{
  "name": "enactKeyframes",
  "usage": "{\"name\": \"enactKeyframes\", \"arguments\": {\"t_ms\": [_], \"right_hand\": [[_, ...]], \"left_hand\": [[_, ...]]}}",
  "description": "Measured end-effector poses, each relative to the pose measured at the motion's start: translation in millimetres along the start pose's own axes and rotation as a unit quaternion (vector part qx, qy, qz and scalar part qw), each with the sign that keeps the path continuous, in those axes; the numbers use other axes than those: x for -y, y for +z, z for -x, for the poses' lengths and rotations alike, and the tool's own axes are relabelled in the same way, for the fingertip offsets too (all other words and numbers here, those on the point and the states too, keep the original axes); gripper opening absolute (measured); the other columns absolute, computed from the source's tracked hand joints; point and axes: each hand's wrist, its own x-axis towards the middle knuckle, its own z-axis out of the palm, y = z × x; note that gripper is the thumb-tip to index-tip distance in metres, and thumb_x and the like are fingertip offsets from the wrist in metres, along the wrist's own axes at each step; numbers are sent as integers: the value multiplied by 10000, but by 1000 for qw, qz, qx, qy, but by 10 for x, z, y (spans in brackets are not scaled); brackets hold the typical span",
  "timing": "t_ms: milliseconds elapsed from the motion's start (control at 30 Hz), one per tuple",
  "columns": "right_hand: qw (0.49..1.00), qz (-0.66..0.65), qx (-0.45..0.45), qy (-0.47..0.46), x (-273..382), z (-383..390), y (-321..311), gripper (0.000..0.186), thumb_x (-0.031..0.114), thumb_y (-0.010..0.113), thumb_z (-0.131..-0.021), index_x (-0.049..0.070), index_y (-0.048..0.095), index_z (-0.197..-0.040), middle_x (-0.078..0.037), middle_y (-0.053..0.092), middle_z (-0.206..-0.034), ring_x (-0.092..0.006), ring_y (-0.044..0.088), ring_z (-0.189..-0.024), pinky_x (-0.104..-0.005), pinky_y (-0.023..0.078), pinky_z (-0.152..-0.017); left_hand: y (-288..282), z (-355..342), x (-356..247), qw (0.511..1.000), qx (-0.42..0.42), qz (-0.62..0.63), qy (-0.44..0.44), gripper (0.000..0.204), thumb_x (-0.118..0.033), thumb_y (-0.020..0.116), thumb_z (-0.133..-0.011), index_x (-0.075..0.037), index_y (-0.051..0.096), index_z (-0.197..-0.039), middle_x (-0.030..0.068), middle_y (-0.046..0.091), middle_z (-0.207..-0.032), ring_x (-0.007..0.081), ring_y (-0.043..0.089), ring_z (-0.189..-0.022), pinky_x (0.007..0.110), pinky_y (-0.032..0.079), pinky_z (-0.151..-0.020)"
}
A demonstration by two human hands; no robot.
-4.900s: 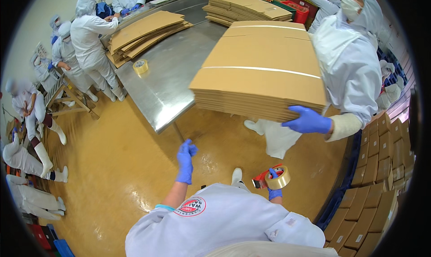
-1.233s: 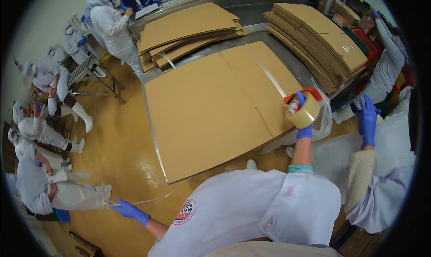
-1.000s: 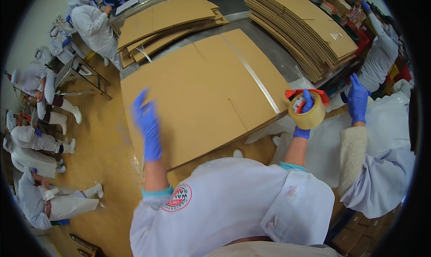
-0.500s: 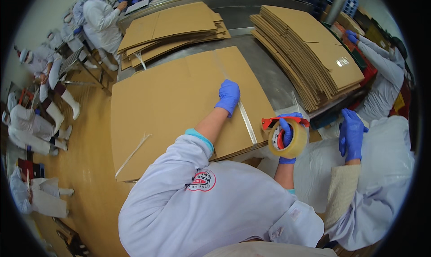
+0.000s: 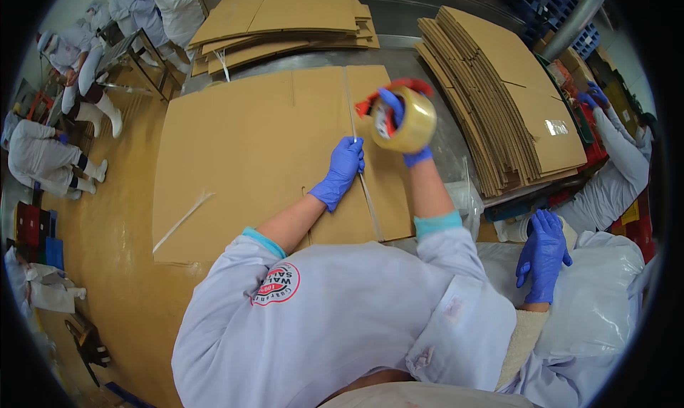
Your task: The person repeatedly tapes flat cardboard sheets on a stainless steel table using a handheld tape dispenser. They pull tape, apply it across the center of each sheet, and then move the sheet aside to repeat the process on the next one.
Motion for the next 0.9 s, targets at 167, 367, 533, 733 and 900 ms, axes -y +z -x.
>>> {"name": "enactKeyframes", "arguments": {"t_ms": [167,367,533,733,900], "right_hand": [[830,-434,80,342,-51,-13,568,258,191,665,-759,94,543,-965,-2,563,-891,-134,548,-814,-289,472,-685],[812,-368,49,450,-384,249,-165,181,105,644,-758,45,564,-909,-62,571,-719,-151,563,-616,-282,467,-535],[989,-44,-55,129,33,98,-317,188,130,635,-764,57,554,-917,-56,569,-724,-159,564,-623,-291,465,-528],[743,-502,-18,442,13,-128,574,225,161,696,-716,84,570,-886,-3,562,-785,-116,535,-701,-302,452,-630],[682,-489,-34,543,-290,-101,62,264,245,393,-868,41,559,-853,-86,604,-796,-174,590,-626,-314,500,-556]], "left_hand": [[-77,-69,215,964,-51,-165,203,46,-82,528,-751,-58,503,-721,-17,414,-586,54,365,-479,220,296,-415],[-146,-102,240,968,-10,-95,233,84,-79,534,-702,-32,467,-684,-7,400,-574,71,376,-526,232,326,-479],[-135,-53,104,963,-4,-136,232,186,-138,555,-741,-23,437,-653,23,396,-551,93,386,-530,259,349,-498],[-153,-146,161,946,-45,-156,282,178,-161,533,-749,-20,467,-664,64,398,-543,123,391,-518,280,354,-498],[-211,99,-24,858,133,-341,362,210,-206,514,-769,-19,477,-680,145,417,-547,216,403,-461,327,362,-468]]}}
